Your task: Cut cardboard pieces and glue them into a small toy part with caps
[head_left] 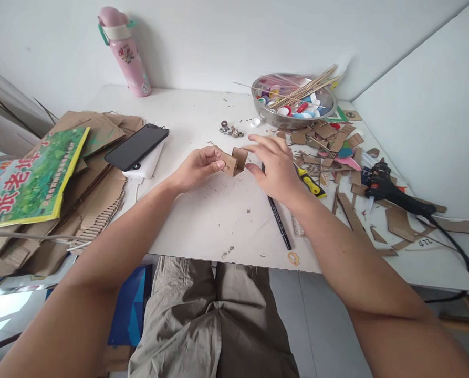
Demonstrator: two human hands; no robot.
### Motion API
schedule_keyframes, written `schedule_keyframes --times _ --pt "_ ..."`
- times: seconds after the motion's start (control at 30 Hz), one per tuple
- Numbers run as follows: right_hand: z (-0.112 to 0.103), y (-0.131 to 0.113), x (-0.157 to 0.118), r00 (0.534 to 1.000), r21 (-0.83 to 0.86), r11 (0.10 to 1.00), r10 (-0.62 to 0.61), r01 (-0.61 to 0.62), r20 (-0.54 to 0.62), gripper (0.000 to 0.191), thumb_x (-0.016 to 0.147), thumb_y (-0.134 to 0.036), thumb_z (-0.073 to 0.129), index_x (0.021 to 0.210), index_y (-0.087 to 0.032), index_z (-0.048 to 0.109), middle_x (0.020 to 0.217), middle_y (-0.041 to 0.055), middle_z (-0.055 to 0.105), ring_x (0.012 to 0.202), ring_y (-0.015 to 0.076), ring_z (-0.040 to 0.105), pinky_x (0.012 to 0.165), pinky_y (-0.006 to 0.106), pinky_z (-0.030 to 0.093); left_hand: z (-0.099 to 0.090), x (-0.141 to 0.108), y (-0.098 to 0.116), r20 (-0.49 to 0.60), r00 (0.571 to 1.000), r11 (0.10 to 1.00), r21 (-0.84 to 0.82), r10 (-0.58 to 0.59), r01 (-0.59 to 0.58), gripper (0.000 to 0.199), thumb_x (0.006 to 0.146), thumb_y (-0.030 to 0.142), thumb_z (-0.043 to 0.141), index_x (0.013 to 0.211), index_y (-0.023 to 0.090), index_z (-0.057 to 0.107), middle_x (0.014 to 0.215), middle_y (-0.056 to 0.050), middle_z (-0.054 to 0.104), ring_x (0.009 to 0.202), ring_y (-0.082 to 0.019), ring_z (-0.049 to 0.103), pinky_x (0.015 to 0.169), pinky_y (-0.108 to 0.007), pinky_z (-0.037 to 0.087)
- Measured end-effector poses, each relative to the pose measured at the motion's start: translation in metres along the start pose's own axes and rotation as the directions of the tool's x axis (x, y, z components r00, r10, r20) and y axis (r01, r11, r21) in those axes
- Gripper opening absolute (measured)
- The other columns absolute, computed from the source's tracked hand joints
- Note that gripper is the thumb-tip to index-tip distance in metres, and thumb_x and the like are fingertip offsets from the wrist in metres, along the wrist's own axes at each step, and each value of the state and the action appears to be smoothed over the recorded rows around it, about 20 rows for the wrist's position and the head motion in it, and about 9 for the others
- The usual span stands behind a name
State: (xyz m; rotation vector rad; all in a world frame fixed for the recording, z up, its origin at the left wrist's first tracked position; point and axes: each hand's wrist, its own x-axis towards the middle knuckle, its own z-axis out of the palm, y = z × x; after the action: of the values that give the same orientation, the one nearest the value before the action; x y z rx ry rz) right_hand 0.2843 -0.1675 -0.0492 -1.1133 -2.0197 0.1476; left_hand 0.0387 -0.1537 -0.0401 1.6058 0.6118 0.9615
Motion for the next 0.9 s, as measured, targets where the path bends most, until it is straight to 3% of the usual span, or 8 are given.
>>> schedule_keyframes --times 0.07,0.17,0.27,0.37,0.47,0.57,0.77,0.9 --pt "0.001 0.002 0.001 0.994 -0.056 0.996 -0.063 0.068 0.089 0.016 0.096 -0.023 0.065 0.099 -0.031 0.079 0.110 0.0069 0.084 0.112 0.0346 0.072 0.111 0.057 0.050 -0.002 0.001 0.000 0.050 0.999 1.000 -0.001 -0.001 0.002 0.060 0.074 0.083 0.090 0.079 0.025 0.073 0.088 -0.009 0.083 0.090 -0.027 0.081 0.091 -0.048 0.068" --pt "-0.001 -0.001 0.001 0.982 -0.055 0.995 -0.076 0.087 0.175 0.022 0.102 -0.023 0.058 0.090 -0.028 0.076 0.087 0.0056 0.079 0.088 0.0280 0.072 0.090 0.044 0.054 -0.008 0.001 -0.006 0.023 0.999 1.000 0.015 -0.024 0.024 0.057 0.073 0.078 0.094 0.085 0.024 0.078 0.089 -0.009 0.083 0.089 -0.026 0.081 0.091 -0.046 0.067" --pt "-0.004 -0.005 0.000 0.991 -0.084 0.996 -0.023 0.034 0.130 0.020 0.104 -0.027 0.057 0.093 -0.026 0.074 0.090 0.0072 0.078 0.082 0.0262 0.069 0.072 0.037 0.047 -0.014 0.001 -0.012 -0.090 0.995 0.998 0.030 -0.047 0.050 0.053 0.073 0.071 0.097 0.090 0.023 0.082 0.096 -0.011 0.084 0.095 -0.027 0.082 0.094 -0.045 0.068" --pt "-0.002 -0.007 -0.002 0.996 -0.150 0.989 0.019 -0.006 0.086 0.018 0.102 -0.023 0.057 0.093 -0.025 0.072 0.089 0.0072 0.076 0.079 0.0259 0.067 0.066 0.036 0.042 -0.016 0.001 -0.015 -0.135 0.990 0.996 0.072 -0.050 0.060 0.051 0.076 0.067 0.095 0.098 0.022 0.084 0.108 -0.013 0.085 0.103 -0.028 0.082 0.097 -0.044 0.067" --pt "0.002 -0.010 -0.004 0.995 -0.181 0.983 0.034 -0.016 0.098 0.019 0.102 -0.022 0.055 0.090 -0.026 0.070 0.088 0.0073 0.073 0.078 0.0260 0.065 0.063 0.036 0.039 -0.014 0.000 -0.015 -0.128 0.991 0.986 0.155 -0.042 0.062 0.059 0.069 0.057 0.101 0.112 0.021 0.083 0.121 -0.015 0.084 0.110 -0.030 0.080 0.098 -0.044 0.066" --pt "0.005 -0.013 -0.005 0.987 -0.197 0.978 0.093 -0.066 0.131 0.019 0.102 -0.023 0.056 0.087 -0.026 0.068 0.086 0.0072 0.071 0.074 0.0256 0.062 0.061 0.036 0.037 -0.010 -0.001 -0.013 -0.145 0.988 0.961 0.262 -0.049 0.086 0.059 0.067 0.045 0.100 0.118 0.021 0.083 0.122 -0.014 0.084 0.110 -0.030 0.078 0.095 -0.043 0.066" --pt "0.005 -0.020 -0.006 0.953 -0.165 0.975 0.185 -0.147 0.239 0.021 0.102 -0.020 0.051 0.090 -0.025 0.068 0.091 0.0101 0.073 0.080 0.0278 0.065 0.067 0.037 0.042 -0.005 -0.003 -0.004 -0.094 0.991 0.854 0.504 -0.094 0.129 0.056 0.072 0.040 0.092 0.126 0.024 0.083 0.131 -0.010 0.082 0.114 -0.028 0.074 0.102 -0.042 0.062" --pt "0.004 -0.022 -0.006 0.943 -0.116 0.984 0.162 -0.134 0.290 0.013 0.100 -0.022 0.057 0.094 -0.024 0.069 0.096 0.0115 0.075 0.085 0.0292 0.067 0.074 0.038 0.047 -0.005 -0.003 -0.001 -0.115 0.982 0.774 0.605 -0.149 0.188 0.048 0.081 0.039 0.082 0.125 0.021 0.084 0.121 -0.008 0.084 0.100 -0.024 0.073 0.099 -0.041 0.061"
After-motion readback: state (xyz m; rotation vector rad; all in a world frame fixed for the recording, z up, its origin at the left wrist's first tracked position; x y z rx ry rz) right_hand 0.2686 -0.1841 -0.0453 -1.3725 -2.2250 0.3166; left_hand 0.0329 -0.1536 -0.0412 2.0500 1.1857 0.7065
